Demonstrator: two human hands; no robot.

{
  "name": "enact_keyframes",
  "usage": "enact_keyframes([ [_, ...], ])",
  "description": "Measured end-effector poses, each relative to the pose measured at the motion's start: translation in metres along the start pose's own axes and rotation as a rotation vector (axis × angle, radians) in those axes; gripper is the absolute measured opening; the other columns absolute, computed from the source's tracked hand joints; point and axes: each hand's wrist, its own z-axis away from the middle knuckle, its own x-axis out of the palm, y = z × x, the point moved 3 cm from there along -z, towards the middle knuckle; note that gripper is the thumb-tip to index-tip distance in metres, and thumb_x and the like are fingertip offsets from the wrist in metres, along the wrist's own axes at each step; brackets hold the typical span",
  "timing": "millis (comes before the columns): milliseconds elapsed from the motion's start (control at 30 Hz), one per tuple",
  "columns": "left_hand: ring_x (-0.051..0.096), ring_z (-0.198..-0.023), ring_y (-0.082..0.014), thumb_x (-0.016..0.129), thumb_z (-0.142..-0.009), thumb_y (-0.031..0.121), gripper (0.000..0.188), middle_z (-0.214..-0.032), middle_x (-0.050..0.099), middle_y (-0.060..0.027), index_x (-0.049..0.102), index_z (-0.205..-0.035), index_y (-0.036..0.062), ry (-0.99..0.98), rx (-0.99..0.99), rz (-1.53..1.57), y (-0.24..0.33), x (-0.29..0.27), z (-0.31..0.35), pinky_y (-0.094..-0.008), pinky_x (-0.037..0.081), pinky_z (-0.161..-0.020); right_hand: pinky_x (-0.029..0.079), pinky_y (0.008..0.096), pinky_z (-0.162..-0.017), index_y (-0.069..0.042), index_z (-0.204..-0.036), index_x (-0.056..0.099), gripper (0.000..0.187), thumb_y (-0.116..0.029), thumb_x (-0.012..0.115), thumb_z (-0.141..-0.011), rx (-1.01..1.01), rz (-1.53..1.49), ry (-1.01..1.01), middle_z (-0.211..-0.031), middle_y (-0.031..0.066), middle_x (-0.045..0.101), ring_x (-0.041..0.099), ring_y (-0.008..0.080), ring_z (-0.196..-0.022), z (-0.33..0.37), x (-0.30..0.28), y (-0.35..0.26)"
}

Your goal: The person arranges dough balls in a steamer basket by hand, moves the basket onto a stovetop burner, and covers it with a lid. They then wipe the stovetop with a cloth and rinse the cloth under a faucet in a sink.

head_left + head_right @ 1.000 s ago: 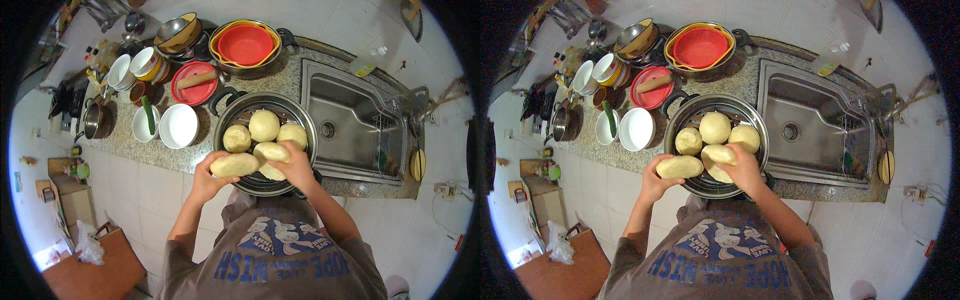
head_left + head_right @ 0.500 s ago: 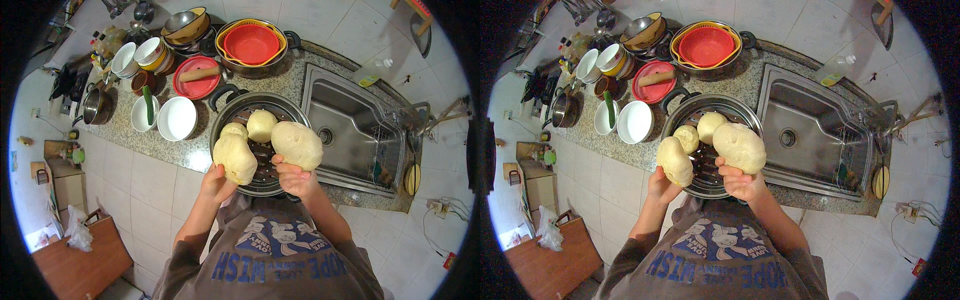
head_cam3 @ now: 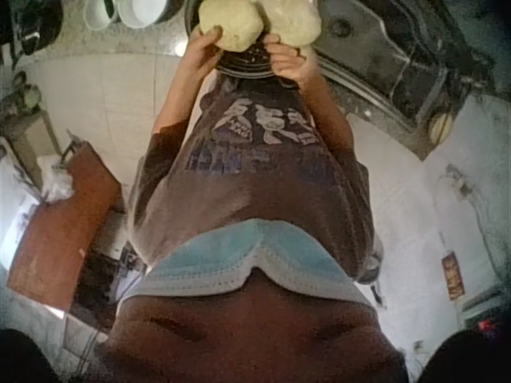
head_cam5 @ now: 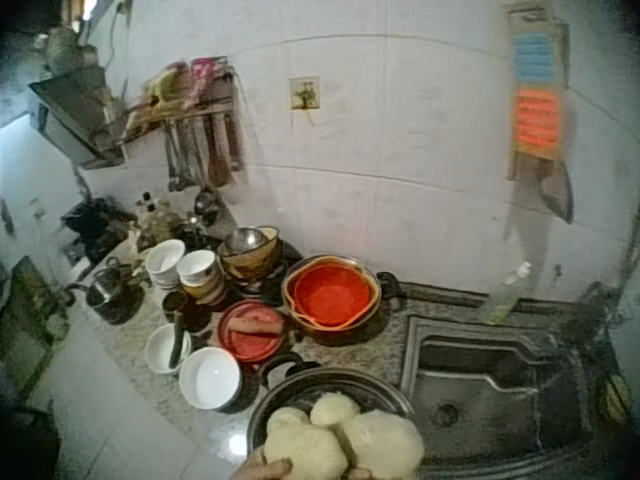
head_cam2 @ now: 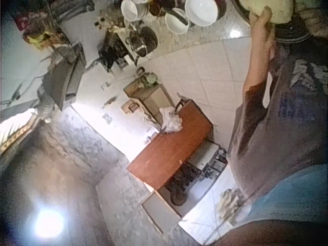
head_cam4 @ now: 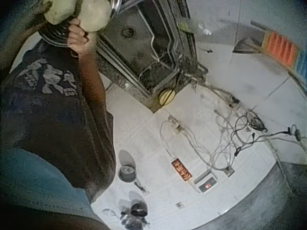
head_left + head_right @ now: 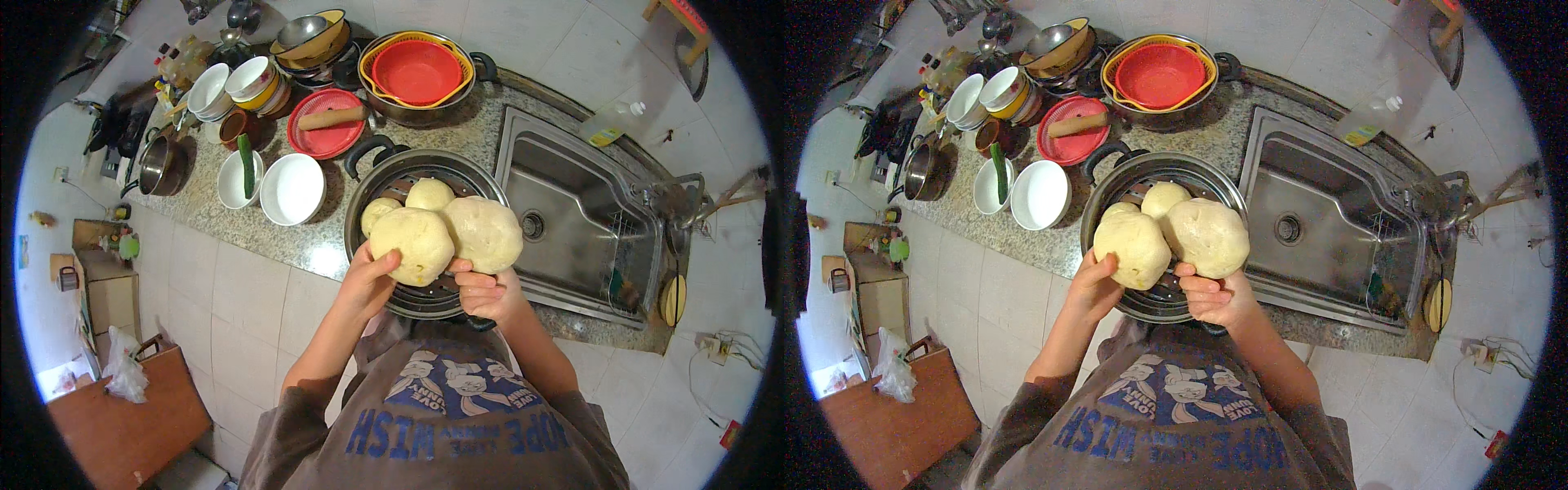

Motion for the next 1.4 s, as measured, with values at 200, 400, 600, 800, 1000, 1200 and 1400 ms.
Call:
enact_keyframes([
  [200, 0.051, -0.101, -0.0209, 0.079, -0.060, 0.019, 0.059, -0.107, 0.055, -0.0092, 0.051, -0.109, 0.0021, 0.004, 0.129, -0.453, 0.013, -0.002, -0.002, -0.0338, 0.038, -0.091, 0.028, 0.0159, -0.030, -0.001, -0.084, 0.048, 0.033, -0.033, 0.043, -0.087, -0.062, 0.297, 0.236, -0.052, 0.0006, 0.042, 0.034, 0.0060, -0.032, 0.010, -0.010, -0.014],
  [400, 0.018, -0.130, -0.0318, 0.082, -0.047, 0.028, 0.048, -0.141, 0.014, -0.0169, 0.065, -0.090, 0.0131, -0.590, 0.284, -1.212, 0.037, 0.023, 0.007, -0.0402, 0.020, -0.102, 0.026, 0.0195, -0.025, -0.007, -0.091, 0.054, 0.034, -0.038, 0.041, -0.087, -0.094, 0.609, 0.663, -0.053, 0.0036, 0.049, 0.037, 0.0073, -0.030, 0.016, -0.029, -0.002],
  [600, 0.040, -0.111, -0.0279, 0.084, -0.048, 0.026, 0.052, -0.119, 0.040, -0.0110, 0.064, -0.093, 0.0111, -0.683, 0.158, -1.142, 0.022, 0.013, 0.013, -0.0365, 0.032, -0.094, 0.039, 0.0261, -0.035, 0.000, -0.077, 0.058, 0.045, -0.040, 0.041, -0.089, 0.120, 1.663, 0.938, -0.056, 0.0087, 0.056, 0.049, 0.0133, -0.036, 0.006, 0.012, -0.005],
  [800, 0.043, -0.107, -0.0264, 0.083, -0.050, 0.023, 0.054, -0.114, 0.043, -0.0117, 0.062, -0.097, 0.0073, -0.431, 0.097, -1.177, 0.023, -0.005, 0.007, -0.0349, 0.034, -0.092, 0.044, 0.0399, -0.080, 0.001, -0.106, 0.050, 0.038, -0.014, 0.061, -0.073, -0.522, 2.655, 0.907, -0.106, 0.0207, 0.053, 0.052, 0.0341, -0.095, 0.005, 0.049, -0.046],
  [1000, 0.043, -0.105, -0.0268, 0.081, -0.052, 0.022, 0.057, -0.109, 0.045, -0.0120, 0.058, -0.102, 0.0069, -0.474, 0.006, -1.091, 0.001, -0.003, -0.008, -0.0342, 0.034, -0.092, 0.035, 0.0375, -0.094, 0.003, -0.128, 0.030, 0.079, -0.015, 0.070, -0.062, 0.014, 3.070, 0.881, -0.122, 0.0236, 0.039, 0.040, 0.0368, -0.112, -0.015, 0.019, -0.069],
  [1200, 0.043, -0.105, -0.0272, 0.081, -0.053, 0.023, 0.056, -0.108, 0.045, -0.0121, 0.058, -0.102, 0.0071, -0.398, 0.032, -1.158, -0.007, -0.009, -0.014, -0.0341, 0.033, -0.092, 0.041, 0.0383, -0.084, 0.001, -0.118, 0.041, 0.075, -0.017, 0.075, -0.053, 0.113, 2.885, 0.874, -0.102, 0.0181, 0.044, 0.046, 0.0346, -0.095, -0.023, 0.027, -0.077],
  [1400, 0.043, -0.104, -0.0279, 0.081, -0.052, 0.023, 0.056, -0.107, 0.046, -0.0124, 0.058, -0.102, 0.0073, -0.424, 0.047, -1.163, -0.008, -0.006, -0.014, -0.0339, 0.034, -0.091, 0.039, 0.0376, -0.084, -0.002, -0.112, 0.046, 0.065, -0.011, 0.072, -0.053, -0.221, 3.123, 0.662, -0.104, 0.0144, 0.043, 0.044, 0.0318, -0.098, -0.022, 0.045, -0.061],
])
